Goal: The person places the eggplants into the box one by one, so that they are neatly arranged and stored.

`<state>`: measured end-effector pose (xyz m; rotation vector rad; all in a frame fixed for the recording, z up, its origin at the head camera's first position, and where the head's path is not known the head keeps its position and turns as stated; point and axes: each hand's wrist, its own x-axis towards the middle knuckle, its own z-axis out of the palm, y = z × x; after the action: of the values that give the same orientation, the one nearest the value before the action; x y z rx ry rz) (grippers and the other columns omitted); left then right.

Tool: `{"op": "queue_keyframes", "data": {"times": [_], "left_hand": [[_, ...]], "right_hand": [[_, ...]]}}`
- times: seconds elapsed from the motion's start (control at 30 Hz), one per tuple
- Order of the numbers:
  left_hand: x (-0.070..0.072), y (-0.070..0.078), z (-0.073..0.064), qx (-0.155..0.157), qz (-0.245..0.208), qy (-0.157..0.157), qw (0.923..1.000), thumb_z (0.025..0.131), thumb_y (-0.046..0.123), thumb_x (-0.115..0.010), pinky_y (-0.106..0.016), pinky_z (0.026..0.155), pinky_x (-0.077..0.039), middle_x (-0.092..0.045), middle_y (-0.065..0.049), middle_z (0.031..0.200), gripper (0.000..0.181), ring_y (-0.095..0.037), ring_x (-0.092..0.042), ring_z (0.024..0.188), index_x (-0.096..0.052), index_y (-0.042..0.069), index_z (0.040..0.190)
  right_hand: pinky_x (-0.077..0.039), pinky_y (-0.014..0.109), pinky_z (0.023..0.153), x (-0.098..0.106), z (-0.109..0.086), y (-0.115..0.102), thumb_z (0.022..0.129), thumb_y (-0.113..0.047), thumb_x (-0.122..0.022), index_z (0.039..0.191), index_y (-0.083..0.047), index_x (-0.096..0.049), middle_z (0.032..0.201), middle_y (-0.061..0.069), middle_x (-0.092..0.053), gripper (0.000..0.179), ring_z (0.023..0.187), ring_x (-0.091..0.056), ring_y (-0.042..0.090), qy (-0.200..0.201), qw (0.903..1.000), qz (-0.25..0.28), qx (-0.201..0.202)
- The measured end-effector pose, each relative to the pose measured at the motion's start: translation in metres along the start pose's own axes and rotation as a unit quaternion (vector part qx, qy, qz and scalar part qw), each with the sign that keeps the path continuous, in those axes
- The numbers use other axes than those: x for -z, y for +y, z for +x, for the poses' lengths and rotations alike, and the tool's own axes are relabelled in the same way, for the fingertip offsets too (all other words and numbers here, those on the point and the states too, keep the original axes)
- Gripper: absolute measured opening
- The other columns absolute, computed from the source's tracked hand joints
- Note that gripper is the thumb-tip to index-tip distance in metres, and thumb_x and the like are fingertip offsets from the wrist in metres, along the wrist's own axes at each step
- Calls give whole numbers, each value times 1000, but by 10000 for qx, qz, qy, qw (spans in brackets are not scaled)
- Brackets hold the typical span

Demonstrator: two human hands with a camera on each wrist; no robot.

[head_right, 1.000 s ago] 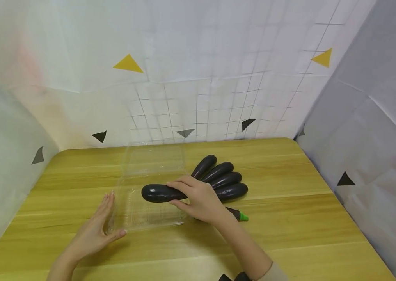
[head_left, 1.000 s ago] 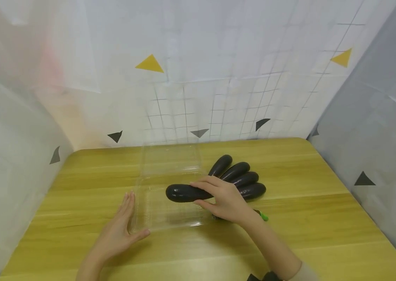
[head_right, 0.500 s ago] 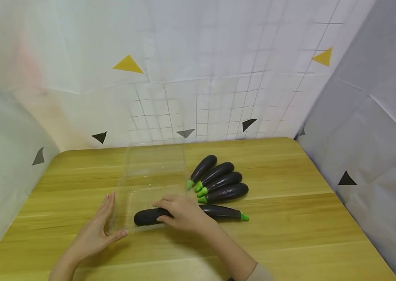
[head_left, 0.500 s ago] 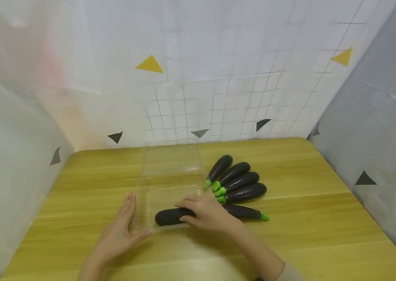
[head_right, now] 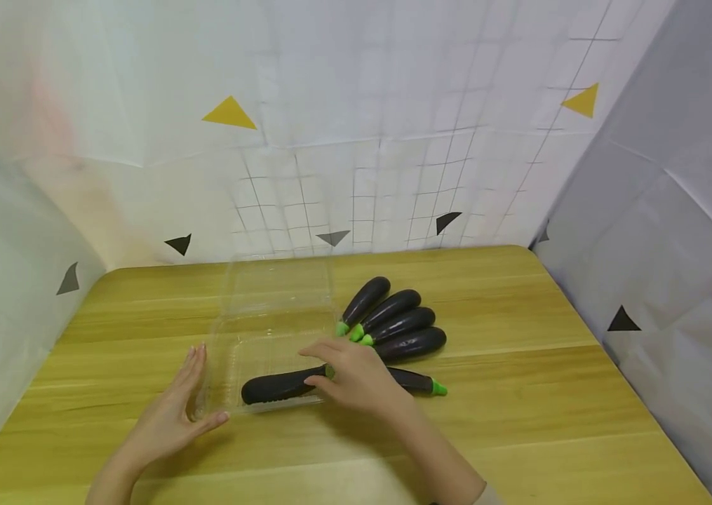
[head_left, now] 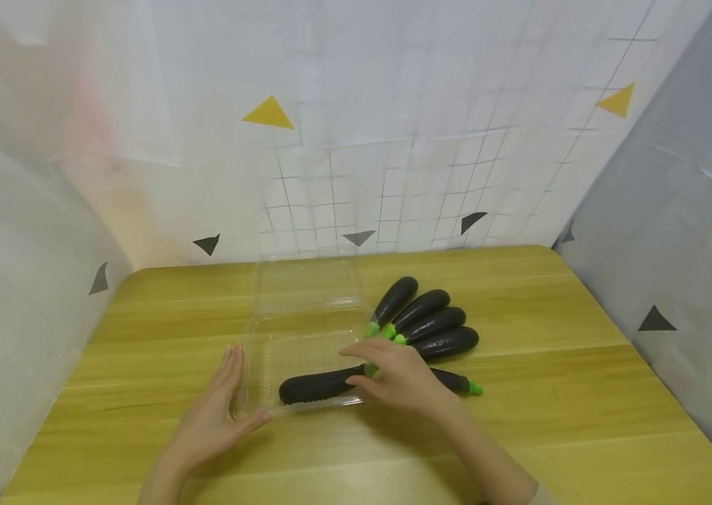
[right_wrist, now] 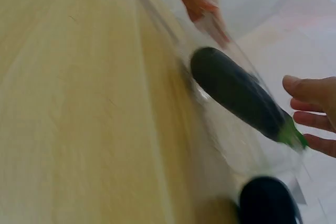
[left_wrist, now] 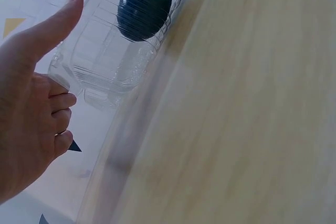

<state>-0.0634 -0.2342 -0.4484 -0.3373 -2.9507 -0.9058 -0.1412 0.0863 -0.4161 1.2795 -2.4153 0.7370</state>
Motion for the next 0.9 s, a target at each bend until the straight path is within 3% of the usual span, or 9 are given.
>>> {"op": "queue_keyframes", "data": {"times": [0.13, 0.27, 0.5, 0.7, 0.9], "left_hand": [[1, 1, 0, -31, -2, -7, 10000, 81, 56, -69, -67, 103, -26, -3, -16, 159, 110, -39, -10, 144, -5, 5, 154], [2, 2, 0, -10, 98, -11, 10000, 82, 57, -69, -67, 101, -28, -2, -15, 159, 110, -40, -11, 143, -4, 5, 154], [1, 1, 1, 1, 207, -16, 9998, 81, 57, -68, -67, 99, -31, -3, -16, 159, 110, -39, -11, 144, -4, 5, 154], [0, 1, 1, 45, 175, -14, 9998, 82, 57, -68, -69, 95, -34, -3, -16, 159, 110, -39, -11, 144, -3, 7, 155], [1, 0, 2, 62, 178, -60, 9998, 81, 60, -67, -67, 99, -32, -3, -16, 159, 111, -37, -9, 144, -3, 7, 155]], "right_hand": [[-52, 22, 61, 12, -10, 8, 75, -22, -84, 118, -16, -67, 110, 0, -68, 47, 84, -67, 13, 484, 9988, -57, -89], [-45, 18, 52, 16, -18, 14, 74, -16, -84, 120, -18, -66, 111, 1, -68, 49, 76, -64, 13, 346, 9991, -139, -207], [-51, 22, 57, 6, -22, 13, 73, -6, -82, 119, -16, -64, 102, -4, -70, 51, 78, -66, 10, 104, 9997, -211, 12], [-49, 21, 57, 4, -22, 10, 74, -6, -81, 120, -16, -65, 102, -5, -70, 50, 77, -66, 8, 149, 9999, 20, -24], [-55, 27, 68, 11, -30, 14, 72, -8, -84, 116, -14, -67, 108, -3, -70, 48, 86, -68, 11, 456, 9988, 131, -133]]}}
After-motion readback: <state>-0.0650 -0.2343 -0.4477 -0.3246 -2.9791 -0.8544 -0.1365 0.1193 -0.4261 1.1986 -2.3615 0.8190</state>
